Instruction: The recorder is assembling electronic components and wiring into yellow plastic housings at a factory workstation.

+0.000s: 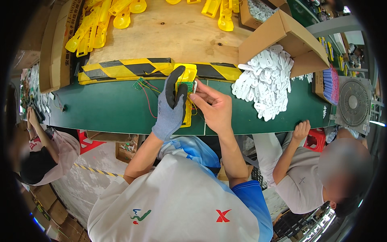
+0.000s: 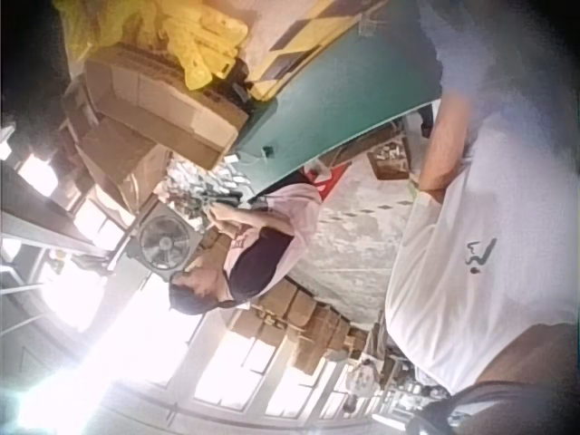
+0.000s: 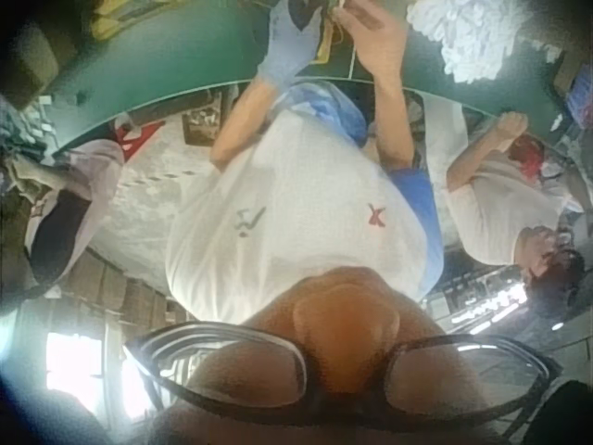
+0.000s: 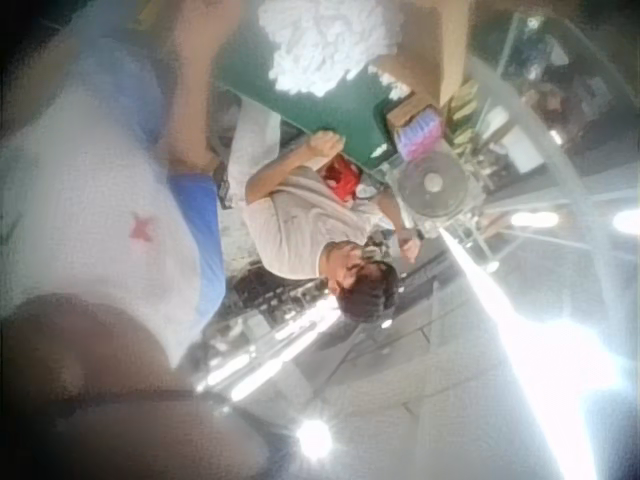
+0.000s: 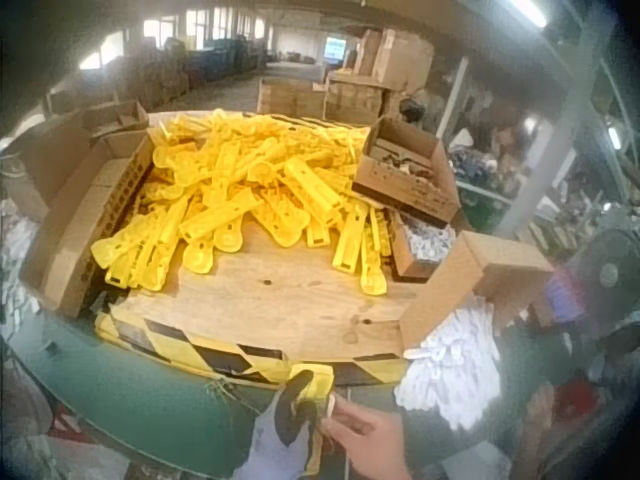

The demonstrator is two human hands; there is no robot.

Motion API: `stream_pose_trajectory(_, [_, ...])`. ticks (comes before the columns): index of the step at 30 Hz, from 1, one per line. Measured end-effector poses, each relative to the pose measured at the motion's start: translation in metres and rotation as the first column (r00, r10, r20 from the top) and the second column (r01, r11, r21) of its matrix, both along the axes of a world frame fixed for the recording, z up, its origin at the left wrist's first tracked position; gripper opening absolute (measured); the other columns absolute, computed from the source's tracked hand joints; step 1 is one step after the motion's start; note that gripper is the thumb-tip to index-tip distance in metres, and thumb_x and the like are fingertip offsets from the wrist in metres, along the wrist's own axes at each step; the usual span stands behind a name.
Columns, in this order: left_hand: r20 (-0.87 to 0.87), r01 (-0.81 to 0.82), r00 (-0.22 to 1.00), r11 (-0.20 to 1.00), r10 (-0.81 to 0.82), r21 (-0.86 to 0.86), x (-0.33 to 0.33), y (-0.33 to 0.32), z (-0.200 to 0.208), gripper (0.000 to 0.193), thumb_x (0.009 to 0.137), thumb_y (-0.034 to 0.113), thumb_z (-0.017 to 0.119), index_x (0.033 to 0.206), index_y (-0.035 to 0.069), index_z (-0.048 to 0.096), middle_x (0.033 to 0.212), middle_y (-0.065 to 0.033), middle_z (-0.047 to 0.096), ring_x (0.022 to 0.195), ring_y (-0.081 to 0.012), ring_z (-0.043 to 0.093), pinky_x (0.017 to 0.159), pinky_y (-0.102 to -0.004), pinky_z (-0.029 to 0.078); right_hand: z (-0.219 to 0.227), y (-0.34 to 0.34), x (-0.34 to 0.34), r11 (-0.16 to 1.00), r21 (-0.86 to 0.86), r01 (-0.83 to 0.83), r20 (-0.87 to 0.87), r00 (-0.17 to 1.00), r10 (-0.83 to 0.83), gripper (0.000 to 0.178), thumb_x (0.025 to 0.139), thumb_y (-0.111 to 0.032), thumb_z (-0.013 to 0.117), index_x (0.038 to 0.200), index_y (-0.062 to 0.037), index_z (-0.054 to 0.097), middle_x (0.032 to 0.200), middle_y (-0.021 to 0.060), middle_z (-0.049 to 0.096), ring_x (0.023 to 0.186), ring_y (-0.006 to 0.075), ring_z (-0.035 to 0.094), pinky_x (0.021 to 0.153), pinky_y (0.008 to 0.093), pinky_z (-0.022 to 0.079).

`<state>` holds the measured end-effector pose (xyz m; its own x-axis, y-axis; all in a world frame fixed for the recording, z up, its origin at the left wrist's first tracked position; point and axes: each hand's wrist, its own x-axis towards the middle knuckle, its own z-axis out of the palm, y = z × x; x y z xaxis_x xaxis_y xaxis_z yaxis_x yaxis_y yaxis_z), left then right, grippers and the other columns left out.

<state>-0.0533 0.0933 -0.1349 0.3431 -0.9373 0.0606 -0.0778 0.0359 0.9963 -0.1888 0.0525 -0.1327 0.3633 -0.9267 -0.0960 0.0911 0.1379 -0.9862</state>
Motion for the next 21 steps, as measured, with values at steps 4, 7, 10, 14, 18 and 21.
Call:
stream_pose_trajectory(4, [0.040,-0.025,0.999,1.000,0.025,0.001,-0.002,0.001,0.000,0.037,0.096,0.005,0.052,0.132,0.000,0.048,0.122,-0.0228,0.059,0.110,-0.0362,0.061,0.092,-0.0368,0.048,-0.004,-0.002,-0.003,0.999,-0.017,-0.030,-0.050,0.998,0.029,0.039,0.089,0.006,0.066,0.128,0.0025,0.061,0.116,0.0103,0.066,0.089,0.0089,0.064,0.077,0.0214,0.052])
stream_pose_trajectory(7, [-0.010,-0.012,1.000,1.000,0.012,0.025,-0.003,0.003,-0.005,0.030,0.095,0.006,0.052,0.124,-0.001,0.051,0.111,-0.0216,0.061,0.098,-0.0354,0.062,0.084,-0.0378,0.050,-0.007,0.000,-0.002,0.999,-0.023,-0.049,-0.033,0.998,0.048,0.039,0.090,0.005,0.065,0.129,0.0004,0.061,0.117,0.0090,0.065,0.085,0.0072,0.061,0.073,0.0198,0.051])
stream_pose_trajectory(10, [0.121,-0.035,0.992,0.998,0.040,-0.043,-0.005,0.002,-0.011,0.021,0.096,0.002,0.049,0.117,0.002,0.053,0.097,-0.0172,0.061,0.084,-0.0265,0.063,0.074,-0.0354,0.050,-0.008,0.004,-0.001,0.996,-0.077,-0.042,0.004,0.999,0.043,0.041,0.090,0.004,0.065,0.130,-0.0020,0.061,0.116,0.0091,0.065,0.083,0.0064,0.060,0.071,0.0193,0.050])
stream_pose_trajectory(14, [0.071,-0.026,0.997,1.000,0.027,-0.005,-0.005,0.000,-0.008,0.021,0.094,0.007,0.053,0.113,-0.002,0.053,0.098,-0.0197,0.058,0.085,-0.0343,0.059,0.076,-0.0386,0.048,-0.012,0.007,-0.002,0.991,-0.128,-0.039,-0.054,0.998,0.033,0.042,0.091,0.002,0.065,0.132,-0.0044,0.060,0.113,0.0096,0.067,0.082,0.0055,0.060,0.070,0.0200,0.050])
stream_pose_trajectory(18, [0.036,0.001,0.999,1.000,0.000,-0.026,-0.005,0.002,-0.009,0.021,0.094,0.005,0.052,0.113,-0.002,0.053,0.098,-0.0187,0.057,0.085,-0.0328,0.058,0.076,-0.0371,0.048,-0.012,0.009,-0.002,0.986,-0.161,-0.029,-0.077,0.997,0.017,0.040,0.092,0.000,0.064,0.132,-0.0033,0.060,0.112,0.0101,0.068,0.085,0.0056,0.060,0.073,0.0208,0.051])
stream_pose_trajectory(21, [0.032,0.002,0.999,1.000,-0.001,-0.022,-0.005,0.003,-0.008,0.021,0.093,0.004,0.051,0.113,-0.002,0.054,0.100,-0.0181,0.057,0.086,-0.0311,0.058,0.076,-0.0364,0.048,-0.012,0.011,0.001,0.988,-0.154,-0.011,-0.054,0.999,0.002,0.037,0.094,-0.002,0.062,0.131,-0.0032,0.061,0.111,0.0108,0.069,0.088,0.0061,0.060,0.076,0.0210,0.051])
